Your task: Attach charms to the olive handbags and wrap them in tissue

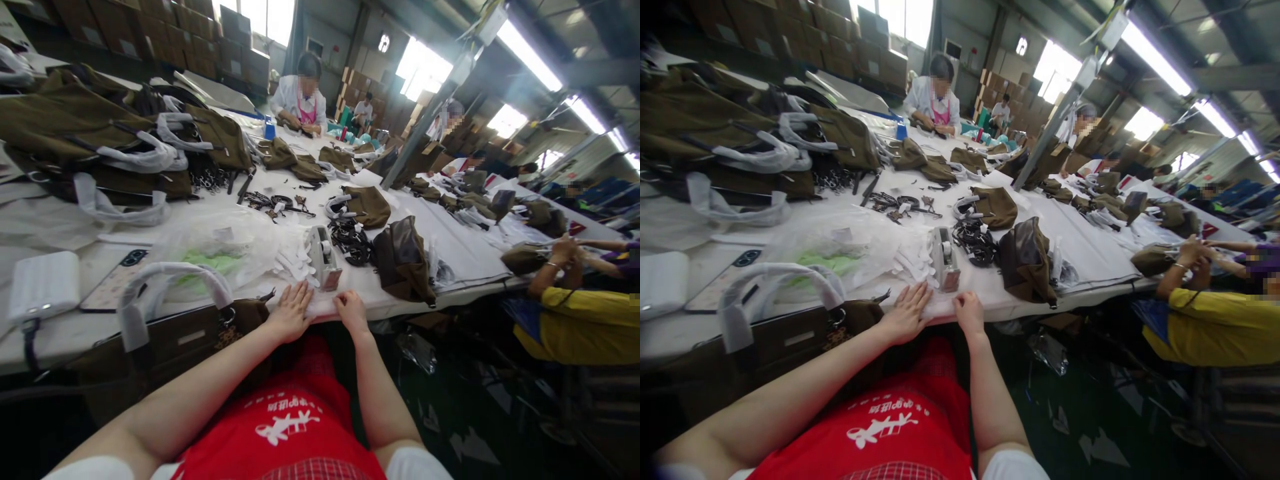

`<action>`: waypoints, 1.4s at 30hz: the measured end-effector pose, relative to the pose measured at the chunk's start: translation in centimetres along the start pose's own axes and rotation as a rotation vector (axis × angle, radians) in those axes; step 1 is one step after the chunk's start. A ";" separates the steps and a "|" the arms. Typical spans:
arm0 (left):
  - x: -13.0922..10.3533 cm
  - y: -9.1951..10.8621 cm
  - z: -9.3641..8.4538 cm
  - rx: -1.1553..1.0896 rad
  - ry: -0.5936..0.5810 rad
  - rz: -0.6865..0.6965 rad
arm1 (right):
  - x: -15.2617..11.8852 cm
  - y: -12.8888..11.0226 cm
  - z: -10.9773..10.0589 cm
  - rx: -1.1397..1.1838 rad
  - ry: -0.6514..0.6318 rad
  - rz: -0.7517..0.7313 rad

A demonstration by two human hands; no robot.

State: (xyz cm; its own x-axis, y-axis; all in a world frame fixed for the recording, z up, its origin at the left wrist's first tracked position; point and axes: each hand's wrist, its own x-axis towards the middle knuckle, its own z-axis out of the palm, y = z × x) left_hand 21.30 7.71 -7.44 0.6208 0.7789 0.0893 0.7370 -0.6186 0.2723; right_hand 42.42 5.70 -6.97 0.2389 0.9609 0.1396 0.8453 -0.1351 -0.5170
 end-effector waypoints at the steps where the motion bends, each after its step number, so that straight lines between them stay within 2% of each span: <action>1: 0.0 0.1 0.0 0.006 -0.004 -0.002 | 0.0 0.0 0.0 -0.001 0.004 -0.001; 7: 0.0 0.2 -0.3 0.029 -0.017 -0.010 | -0.2 -0.3 0.2 0.011 0.074 -0.009; 10: -0.1 0.2 -0.4 0.022 -0.009 -0.014 | -0.4 -0.3 -0.5 0.033 0.157 -0.002; 15: -0.1 0.1 -0.1 0.027 0.005 -0.009 | -1.1 0.4 -3.5 0.068 0.366 0.035; 18: 0.0 -0.2 0.3 0.022 0.016 -0.005 | -1.8 0.7 -5.7 0.098 0.564 -0.004; 20: 0.0 -0.1 0.3 0.009 0.017 -0.006 | -2.4 0.8 -7.1 0.099 0.618 -0.051; 22: -0.2 0.4 -0.4 -0.006 0.045 -0.028 | -3.0 0.7 -8.3 0.092 0.618 -0.099; 24: -0.8 1.4 -1.9 -0.023 0.143 -0.021 | -3.9 0.1 -9.2 0.093 0.603 -0.156; 27: -2.2 3.6 -4.9 -0.055 0.360 0.096 | -5.5 -1.6 -10.0 0.147 0.527 -0.262; 30: -3.2 5.0 -7.5 -0.124 0.450 0.195 | -7.0 -4.1 -10.5 0.269 0.398 -0.343; 32: -3.5 5.1 -8.4 -0.208 0.410 0.222 | -7.7 -5.7 -10.6 0.357 0.347 -0.366; 34: -3.7 4.5 -8.6 -0.319 0.319 0.223 | -8.2 -6.7 -10.5 0.437 0.323 -0.370; 38: -4.3 2.7 -7.9 -0.523 0.133 0.158 | -8.2 -7.3 -9.9 0.553 0.235 -0.355; 42: -4.8 2.2 -6.9 -0.542 0.073 0.147 | -7.9 -7.3 -9.1 0.543 0.206 -0.338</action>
State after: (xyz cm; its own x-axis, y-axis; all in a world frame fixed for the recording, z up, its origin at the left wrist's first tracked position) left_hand 18.12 3.31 -0.62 0.6720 0.7057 0.2245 0.3894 -0.5947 0.7034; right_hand 38.65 -3.12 3.38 0.1355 0.8560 0.4989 0.5423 0.3573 -0.7604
